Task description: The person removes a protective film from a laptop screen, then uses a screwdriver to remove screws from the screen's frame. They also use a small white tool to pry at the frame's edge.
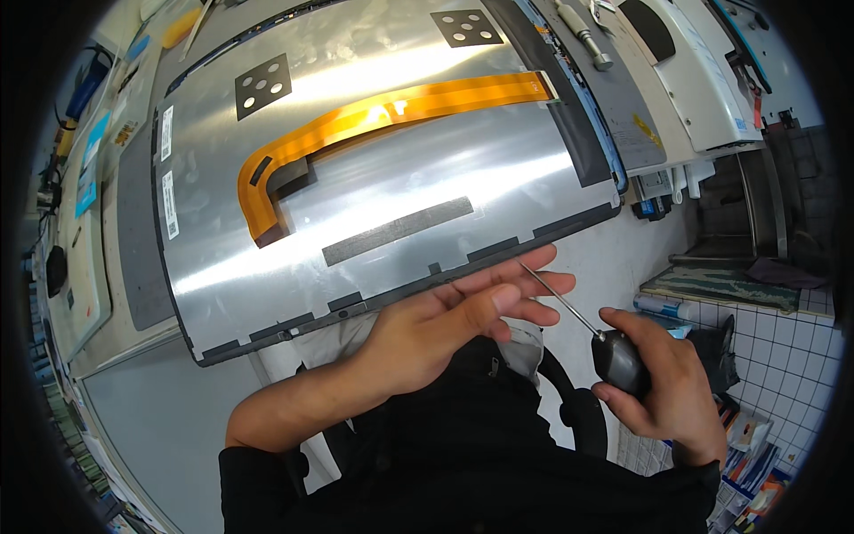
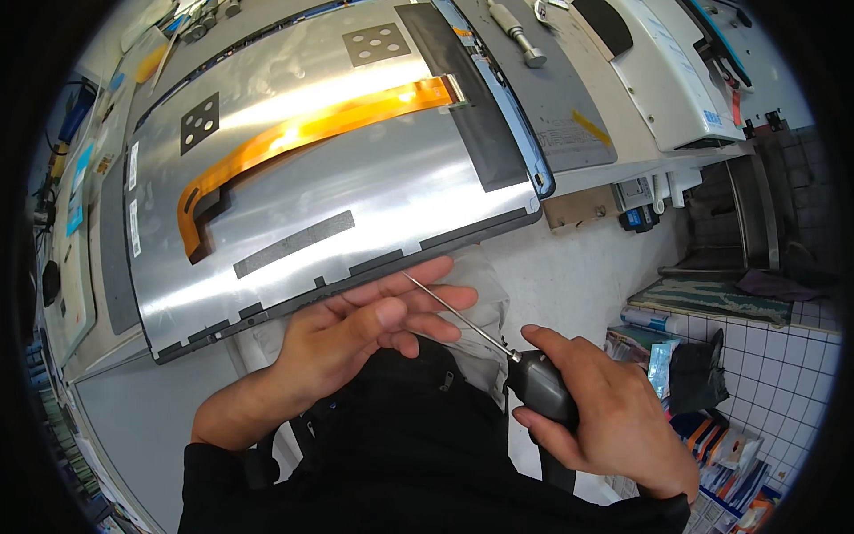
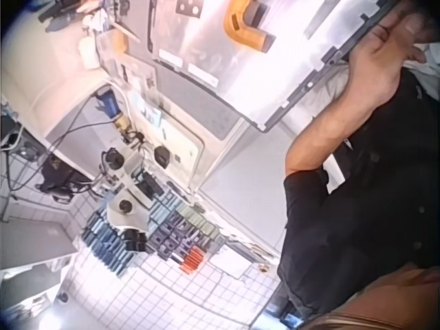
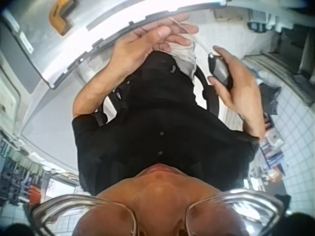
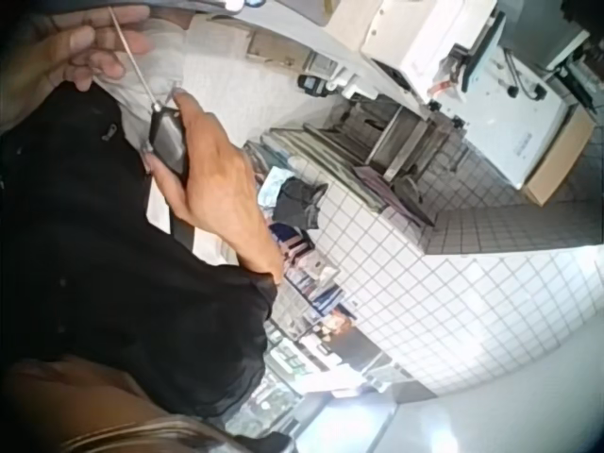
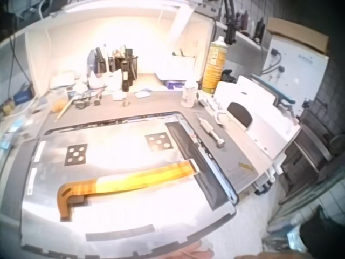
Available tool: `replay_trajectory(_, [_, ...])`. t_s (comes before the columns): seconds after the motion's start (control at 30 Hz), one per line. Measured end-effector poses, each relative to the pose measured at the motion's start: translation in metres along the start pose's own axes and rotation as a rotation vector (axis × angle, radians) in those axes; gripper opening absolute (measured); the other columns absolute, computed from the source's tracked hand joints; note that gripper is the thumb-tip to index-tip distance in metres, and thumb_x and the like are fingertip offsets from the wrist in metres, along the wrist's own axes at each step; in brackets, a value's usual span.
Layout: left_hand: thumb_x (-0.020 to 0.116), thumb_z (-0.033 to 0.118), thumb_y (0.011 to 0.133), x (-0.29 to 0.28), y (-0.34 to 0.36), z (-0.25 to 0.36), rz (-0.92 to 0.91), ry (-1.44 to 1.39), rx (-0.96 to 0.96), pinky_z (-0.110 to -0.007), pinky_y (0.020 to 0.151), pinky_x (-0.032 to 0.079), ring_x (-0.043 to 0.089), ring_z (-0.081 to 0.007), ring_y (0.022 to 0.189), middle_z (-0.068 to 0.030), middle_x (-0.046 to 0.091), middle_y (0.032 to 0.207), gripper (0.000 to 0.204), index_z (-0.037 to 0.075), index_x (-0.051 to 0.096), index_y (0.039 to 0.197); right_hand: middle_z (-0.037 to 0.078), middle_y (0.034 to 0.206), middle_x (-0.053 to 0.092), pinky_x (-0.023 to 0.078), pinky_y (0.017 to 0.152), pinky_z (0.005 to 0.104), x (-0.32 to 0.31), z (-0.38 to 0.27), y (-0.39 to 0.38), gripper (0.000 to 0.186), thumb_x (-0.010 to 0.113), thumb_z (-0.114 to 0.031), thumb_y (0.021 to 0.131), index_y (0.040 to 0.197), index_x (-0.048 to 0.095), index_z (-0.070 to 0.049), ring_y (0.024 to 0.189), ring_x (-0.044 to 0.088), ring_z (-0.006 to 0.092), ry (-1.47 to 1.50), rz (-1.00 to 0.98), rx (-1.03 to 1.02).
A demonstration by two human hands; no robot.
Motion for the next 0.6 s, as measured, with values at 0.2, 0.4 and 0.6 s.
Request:
replay_trajectory(0.2, [0.039,0.037,0.106,-0.0007,-0.0007,-0.0002,-0.009,0.021,-0.004,-0.024,0.089,0.043,0.056,-0.0167,0.121,-0.0105,0.05,0.144,0.056,0.006,0.03,0.152,0.02,0.093,0.065,0.055,0.063,0.0369,-0.0019,0.0011,-0.0025,0.064,0.076,-0.024,0.081,0.134,0.049,-0.002,0.074,0.069,0.0331,-0.018,0.023,0.019])
replay_trajectory(0.4, [0.039,0.038,0.106,0.0001,-0.0009,0.0023,0.0,0.007,-0.03,-0.024,0.088,0.044,0.055,-0.017,0.123,-0.0113,0.049,0.145,0.057,0.006,0.029,0.153,0.019,0.089,0.065,0.054,0.06,0.0372,-0.0034,-0.0015,-0.0002,0.061,0.075,-0.023,0.082,0.133,0.049,-0.001,0.07,0.068,0.0321,-0.058,-0.002,0.022])
replay_trajectory(0.6, [0.043,0.027,0.104,0.0007,0.0007,0.002,0.101,-0.042,0.03,-0.024,0.081,0.054,0.062,-0.0244,0.116,-0.0222,0.052,0.139,0.055,-0.005,0.032,0.148,0.018,0.084,0.063,0.052,0.055,0.0364,-0.0057,-0.006,-0.0009,0.06,0.075,-0.021,0.082,0.131,0.049,0.0,0.066,0.066,0.031,-0.113,-0.002,-0.003])
Point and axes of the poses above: each hand's wrist, its own y-axis towards the middle knuckle, its own x-axis out of the palm, z = x × y, the point moved 4 cm from there along y, towards the middle knuckle
